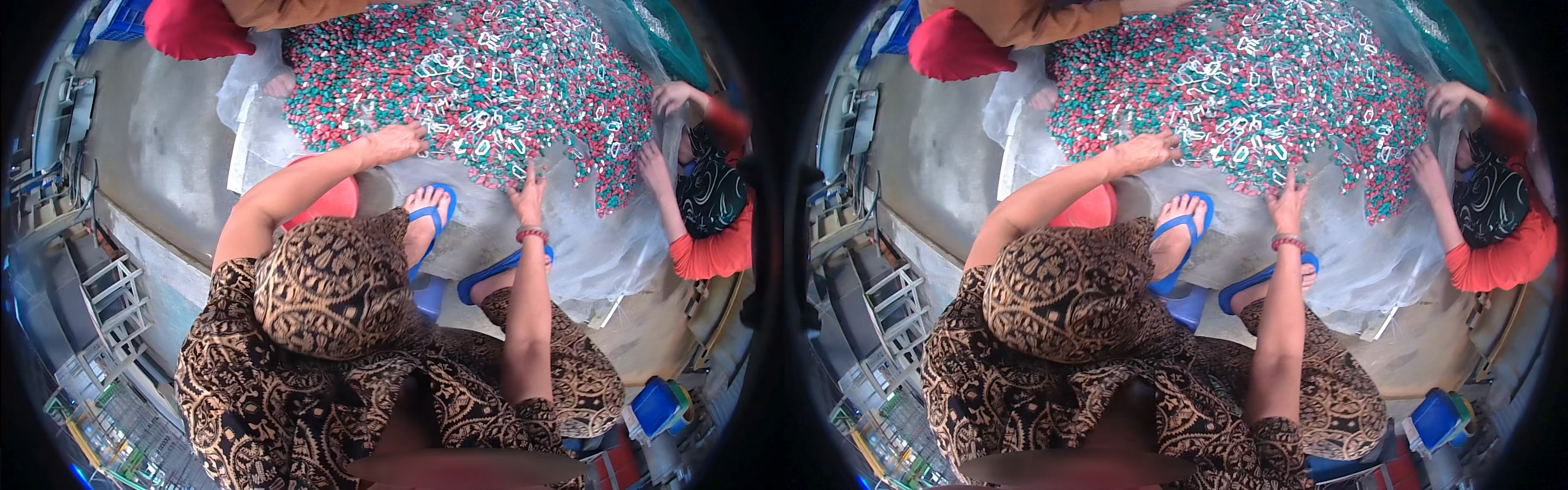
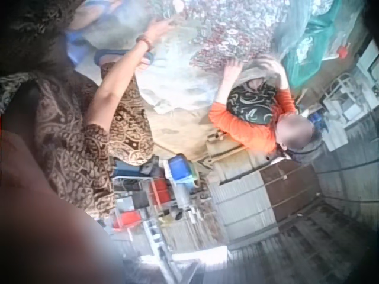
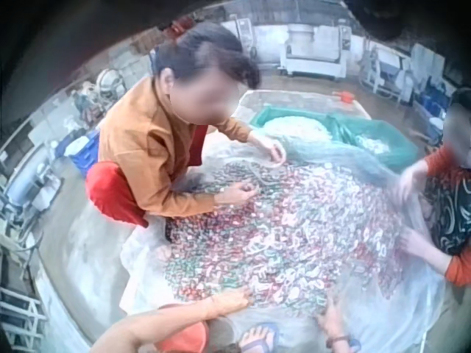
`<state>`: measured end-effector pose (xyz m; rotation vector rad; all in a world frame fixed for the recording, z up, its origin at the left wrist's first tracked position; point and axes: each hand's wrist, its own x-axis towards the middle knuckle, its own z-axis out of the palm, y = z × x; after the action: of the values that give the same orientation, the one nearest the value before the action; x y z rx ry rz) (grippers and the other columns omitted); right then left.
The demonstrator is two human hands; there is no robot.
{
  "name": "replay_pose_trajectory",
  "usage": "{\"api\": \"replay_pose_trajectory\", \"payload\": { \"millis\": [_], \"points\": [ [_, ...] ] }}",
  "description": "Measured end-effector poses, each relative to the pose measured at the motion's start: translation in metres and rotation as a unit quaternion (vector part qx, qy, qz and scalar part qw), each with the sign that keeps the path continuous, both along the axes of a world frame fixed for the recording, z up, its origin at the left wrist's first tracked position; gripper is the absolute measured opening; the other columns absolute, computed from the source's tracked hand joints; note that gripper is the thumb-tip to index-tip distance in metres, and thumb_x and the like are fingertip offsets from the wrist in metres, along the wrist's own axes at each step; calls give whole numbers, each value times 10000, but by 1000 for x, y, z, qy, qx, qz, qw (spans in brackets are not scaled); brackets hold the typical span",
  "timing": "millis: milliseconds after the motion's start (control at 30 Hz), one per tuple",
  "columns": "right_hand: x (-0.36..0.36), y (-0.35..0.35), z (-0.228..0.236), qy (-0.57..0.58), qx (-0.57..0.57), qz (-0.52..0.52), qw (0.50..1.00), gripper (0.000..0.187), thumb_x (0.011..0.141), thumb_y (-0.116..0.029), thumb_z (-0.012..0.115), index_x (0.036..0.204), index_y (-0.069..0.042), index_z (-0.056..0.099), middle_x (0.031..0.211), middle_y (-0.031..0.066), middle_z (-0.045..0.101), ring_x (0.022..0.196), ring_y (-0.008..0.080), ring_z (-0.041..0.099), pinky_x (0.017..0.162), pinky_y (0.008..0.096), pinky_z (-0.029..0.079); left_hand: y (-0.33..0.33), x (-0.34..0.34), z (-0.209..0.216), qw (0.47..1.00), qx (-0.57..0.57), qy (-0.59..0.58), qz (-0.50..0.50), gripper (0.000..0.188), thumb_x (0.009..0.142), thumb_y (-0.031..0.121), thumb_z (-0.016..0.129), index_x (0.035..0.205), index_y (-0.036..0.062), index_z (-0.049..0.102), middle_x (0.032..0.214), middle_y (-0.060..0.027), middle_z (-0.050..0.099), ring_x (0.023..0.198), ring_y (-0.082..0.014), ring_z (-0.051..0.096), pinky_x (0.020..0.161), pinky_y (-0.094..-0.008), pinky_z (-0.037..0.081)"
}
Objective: The person sits on a low stool and sorts small white plastic clips from a large mixed pile of red and green plastic pieces. They pick the white clips by hand and place them into a red scoop. Two other workers sort alongside them.
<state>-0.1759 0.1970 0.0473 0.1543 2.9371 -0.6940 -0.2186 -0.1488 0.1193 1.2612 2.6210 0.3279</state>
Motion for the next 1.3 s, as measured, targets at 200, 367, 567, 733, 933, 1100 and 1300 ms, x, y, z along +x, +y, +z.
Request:
{"api": "replay_pose_trajectory", "payload": {
  "millis": [200, 367, 567, 733, 933, 1100, 1300],
  "points": [
    [-8, -13, 4, -13, -157, -49, 986, 611, 698, -67, 714, 1260, -42, 475, 1147, 247, 470, 1031, 384, 501, 879, 427, 432, 10, 6, -42, 998, -16, -28, 50, 186, 813, 125, 495, 984, 67, 542, 1042, -111, 483, 1020, -273, 511, 779, -379, 495],
    [-39, -53, 3, -86, -343, -144, 924, 292, 772, -50, 658, 1049, 26, 604, 854, 126, 620, 753, 216, 628, 652, 323, 524, 30, -1, -31, 955, 138, -64, 253, 149, 853, 105, 548, 980, 32, 517, 898, -135, 551, 851, -297, 587, 692, -370, 503],
    [-67, -55, 31, -124, -501, -118, 849, 218, 894, -103, 548, 1069, 9, 614, 954, 68, 638, 800, 135, 624, 674, 269, 535, 35, -34, -8, 720, 374, -397, 430, 293, 882, 126, 565, 1170, 77, 539, 795, -47, 550, 650, -89, 545, 610, -304, 495],
    [-60, -32, 40, -135, -457, -124, 870, 298, 877, -154, 584, 1104, 39, 591, 986, 104, 635, 800, 158, 627, 682, 259, 530, 54, -43, -14, 951, 159, -86, 251, 243, 795, 44, 585, 1034, 2, 580, 892, -159, 564, 787, -281, 618, 696, -371, 535],
    [-32, -42, 10, 52, -74, 18, 996, 502, 722, -114, 718, 1185, -35, 539, 997, 205, 599, 773, 288, 640, 659, 376, 519, 73, -47, -21, 970, -75, -52, 226, 163, 717, 27, 593, 836, -80, 619, 894, -255, 586, 835, -365, 632, 743, -391, 537],
    [-39, -63, 18, -124, -255, -110, 953, 361, 761, -95, 670, 1097, 7, 587, 771, 144, 641, 682, 232, 635, 633, 369, 506, 50, -69, -6, 933, 177, -202, 241, 304, 789, 302, 659, 859, 7, 643, 813, -133, 644, 785, -249, 633, 695, -379, 476],
    [-63, -65, 44, 171, -20, 3, 985, 357, 771, -160, 669, 1108, -48, 629, 748, 99, 631, 679, 230, 616, 658, 351, 495, 49, -61, 20, 547, 559, -582, 223, 165, 902, 216, 512, 955, 60, 503, 771, -29, 480, 697, -126, 504, 559, -233, 426]
  ]
}}
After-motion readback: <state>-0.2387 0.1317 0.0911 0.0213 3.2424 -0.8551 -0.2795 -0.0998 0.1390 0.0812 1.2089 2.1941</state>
